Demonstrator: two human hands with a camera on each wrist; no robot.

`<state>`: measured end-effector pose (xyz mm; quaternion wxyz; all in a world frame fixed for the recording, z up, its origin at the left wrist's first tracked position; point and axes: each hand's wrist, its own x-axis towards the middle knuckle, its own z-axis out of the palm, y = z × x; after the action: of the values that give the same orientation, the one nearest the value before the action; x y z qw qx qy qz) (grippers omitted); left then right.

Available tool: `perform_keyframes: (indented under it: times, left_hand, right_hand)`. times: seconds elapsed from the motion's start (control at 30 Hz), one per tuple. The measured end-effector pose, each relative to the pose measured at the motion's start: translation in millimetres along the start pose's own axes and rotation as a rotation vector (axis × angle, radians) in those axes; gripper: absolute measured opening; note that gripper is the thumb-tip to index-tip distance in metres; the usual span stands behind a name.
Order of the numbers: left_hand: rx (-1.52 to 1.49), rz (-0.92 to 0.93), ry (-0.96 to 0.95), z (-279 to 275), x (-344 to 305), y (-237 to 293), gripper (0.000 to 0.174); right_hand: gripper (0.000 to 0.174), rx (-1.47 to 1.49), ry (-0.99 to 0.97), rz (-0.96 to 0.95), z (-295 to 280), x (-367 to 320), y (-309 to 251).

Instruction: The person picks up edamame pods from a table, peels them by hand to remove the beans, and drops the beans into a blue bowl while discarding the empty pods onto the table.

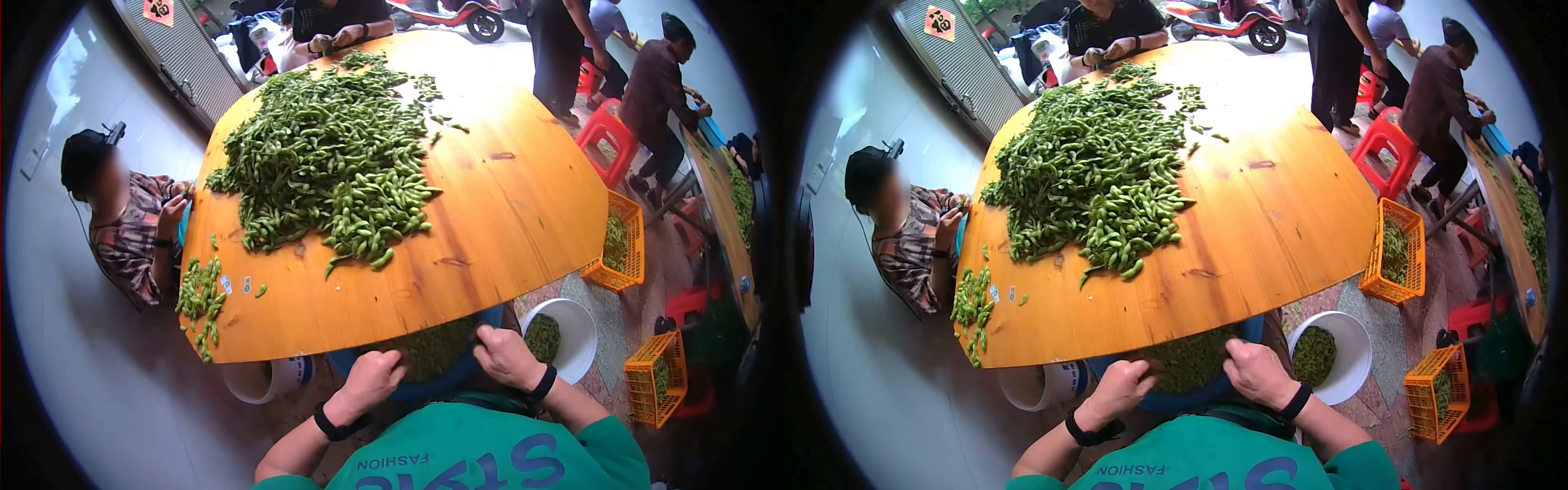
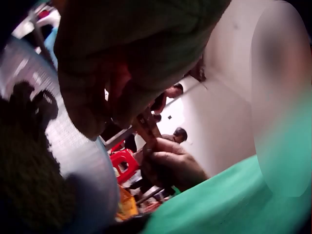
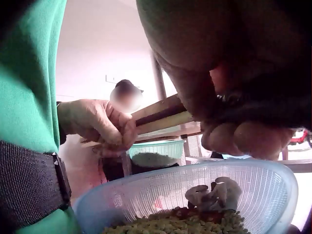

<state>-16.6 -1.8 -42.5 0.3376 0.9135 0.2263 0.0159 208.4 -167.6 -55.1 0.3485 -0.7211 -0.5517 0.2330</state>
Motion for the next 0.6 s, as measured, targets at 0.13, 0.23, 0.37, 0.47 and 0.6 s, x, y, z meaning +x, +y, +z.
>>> perform_keyframes:
  times: [0.13, 0.23, 0.37, 0.47, 0.6]
  left_hand:
    - [-0.225, 0.107, 0.066, -29.9, 8.6, 24.7, 0.011]
    - [-0.029, 0.143, 0.345, -57.2, 35.0, 40.4, 0.014]
    - [0.295, 0.102, 0.599, -71.0, 81.1, 23.9, 0.016]
    - [0.252, 0.078, 0.479, -77.7, 85.4, 20.1, 0.017]
    - [0.312, 0.148, 0.504, -64.6, 80.6, 7.8, 0.011]
  right_hand:
    - [0.012, -0.002, -0.066, -0.053, 15.1, 3.4, -0.4]
    - [0.012, 0.017, -0.128, -0.072, 19.2, 5.4, -9.9]
    - [0.011, 0.116, -0.167, -0.186, 21.5, 11.9, -24.0]
    - [0.016, 0.203, -0.14, -0.194, 22.0, 12.8, -31.5]
    - [0.018, 0.345, -0.097, -0.192, 18.0, 17.3, -36.7]
